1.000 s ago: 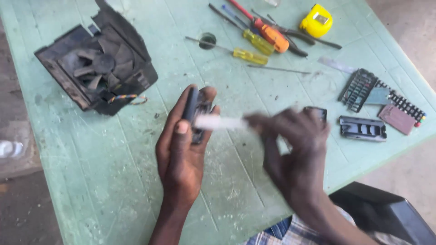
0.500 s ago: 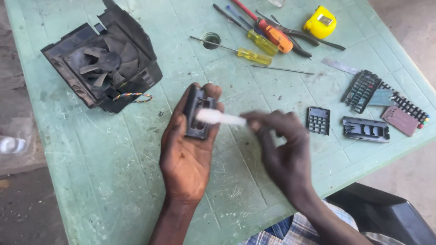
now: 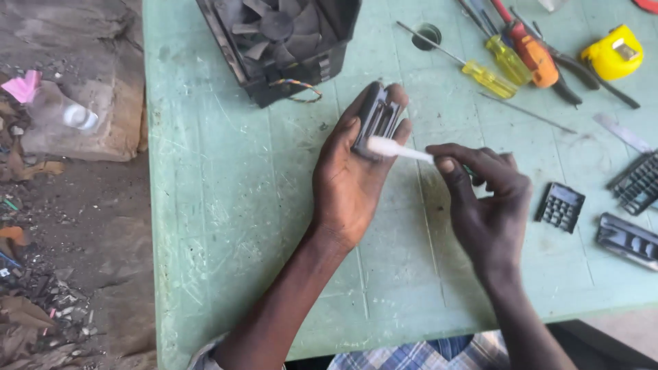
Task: Cleaning the disassembled parts of a remote control and a computer fan using a toothbrush to remove dust.
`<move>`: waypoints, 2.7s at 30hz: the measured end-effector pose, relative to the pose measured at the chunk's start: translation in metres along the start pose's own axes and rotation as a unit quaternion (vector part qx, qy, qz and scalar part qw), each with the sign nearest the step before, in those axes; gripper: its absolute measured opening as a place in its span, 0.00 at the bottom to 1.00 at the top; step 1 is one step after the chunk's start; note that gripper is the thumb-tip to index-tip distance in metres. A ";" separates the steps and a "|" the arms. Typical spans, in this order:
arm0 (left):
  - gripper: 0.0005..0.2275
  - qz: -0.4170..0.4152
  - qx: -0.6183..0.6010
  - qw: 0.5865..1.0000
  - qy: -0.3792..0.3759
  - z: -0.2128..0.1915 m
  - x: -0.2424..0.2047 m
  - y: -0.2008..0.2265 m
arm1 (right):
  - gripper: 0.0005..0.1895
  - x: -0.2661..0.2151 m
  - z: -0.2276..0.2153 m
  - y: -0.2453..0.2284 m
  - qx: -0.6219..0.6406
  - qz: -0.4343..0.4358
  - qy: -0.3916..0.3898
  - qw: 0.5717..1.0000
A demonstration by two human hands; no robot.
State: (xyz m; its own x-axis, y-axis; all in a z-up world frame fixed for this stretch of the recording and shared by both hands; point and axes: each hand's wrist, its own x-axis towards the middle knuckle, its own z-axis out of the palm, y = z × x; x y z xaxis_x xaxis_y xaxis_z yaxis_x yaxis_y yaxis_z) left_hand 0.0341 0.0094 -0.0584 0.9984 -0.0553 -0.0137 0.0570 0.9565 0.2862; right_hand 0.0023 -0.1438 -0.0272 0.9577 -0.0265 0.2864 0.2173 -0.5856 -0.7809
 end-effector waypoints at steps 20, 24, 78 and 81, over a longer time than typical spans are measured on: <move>0.15 0.023 0.096 0.993 -0.070 -0.016 0.104 -0.016 | 0.08 0.111 -0.006 0.032 0.001 -0.134 -0.021 0.991; 0.16 -0.007 0.083 0.995 -0.049 -0.029 0.109 -0.021 | 0.05 0.114 0.002 0.042 0.069 -0.101 -0.058 0.991; 0.07 0.358 0.777 0.510 0.093 -0.014 0.026 0.160 | 0.06 0.110 -0.010 0.067 -0.102 -0.061 0.063 0.991; 0.09 0.359 0.759 0.540 0.058 0.013 0.030 0.129 | 0.09 0.109 -0.011 0.068 -0.099 -0.066 0.066 0.991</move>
State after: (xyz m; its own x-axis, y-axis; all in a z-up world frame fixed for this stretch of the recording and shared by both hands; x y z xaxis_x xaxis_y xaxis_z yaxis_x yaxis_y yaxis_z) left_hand 0.0718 0.1277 -0.0094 0.7607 0.2762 0.5874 -0.3244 -0.6222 0.7125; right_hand 0.1199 -0.1954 -0.0435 0.8874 -0.0378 0.4594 0.2850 -0.7384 -0.6112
